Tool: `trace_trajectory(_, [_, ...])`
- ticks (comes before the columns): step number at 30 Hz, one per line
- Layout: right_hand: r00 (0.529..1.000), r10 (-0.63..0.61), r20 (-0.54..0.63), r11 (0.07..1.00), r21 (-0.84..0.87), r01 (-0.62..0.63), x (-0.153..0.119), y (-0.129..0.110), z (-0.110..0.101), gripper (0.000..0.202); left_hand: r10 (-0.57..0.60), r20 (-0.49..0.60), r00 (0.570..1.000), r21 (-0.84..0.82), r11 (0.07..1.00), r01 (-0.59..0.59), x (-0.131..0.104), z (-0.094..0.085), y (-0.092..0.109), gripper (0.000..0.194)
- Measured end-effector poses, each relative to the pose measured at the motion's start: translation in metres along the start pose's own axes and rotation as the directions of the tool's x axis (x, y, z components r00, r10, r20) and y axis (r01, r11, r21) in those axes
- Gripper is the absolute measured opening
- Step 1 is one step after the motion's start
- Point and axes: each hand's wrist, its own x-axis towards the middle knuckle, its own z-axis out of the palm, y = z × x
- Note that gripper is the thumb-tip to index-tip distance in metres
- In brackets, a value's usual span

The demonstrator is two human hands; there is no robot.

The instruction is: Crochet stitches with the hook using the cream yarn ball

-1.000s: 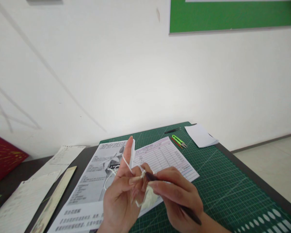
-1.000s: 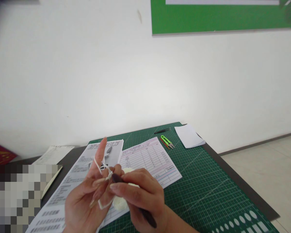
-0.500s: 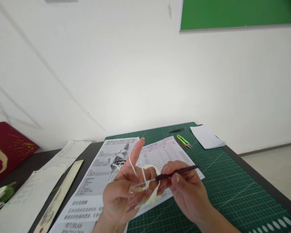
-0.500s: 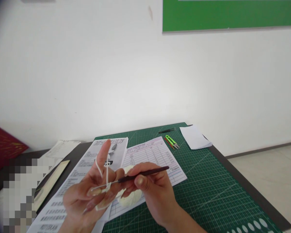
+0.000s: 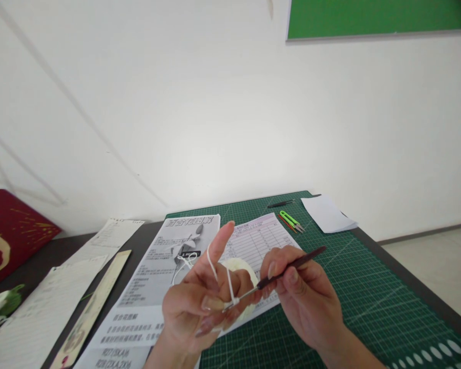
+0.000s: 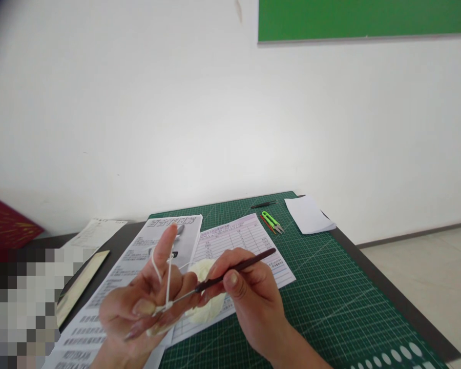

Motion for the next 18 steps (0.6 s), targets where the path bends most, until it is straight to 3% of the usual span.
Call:
trace_trajectory(13, [0.993, -0.113, 0.024, 0.981, -0.154, 0.115, -0.0025, -0.0028, -0.0056, 0.016, 0.028, 0.045, 0.999, 0.021, 0.999, -0.029, 0.0016, -0.0009, 0.0009, 0.066])
trace_trajectory(18, [0.972, -0.217, 0.088, 0.941, -0.247, 0.233, -0.0039, -0.0062, -0.0068, 0.015, 0.024, 0.019, 1.0, 0.065, 0.998, -0.025, 0.0024, -0.0002, 0.0016, 0.065])
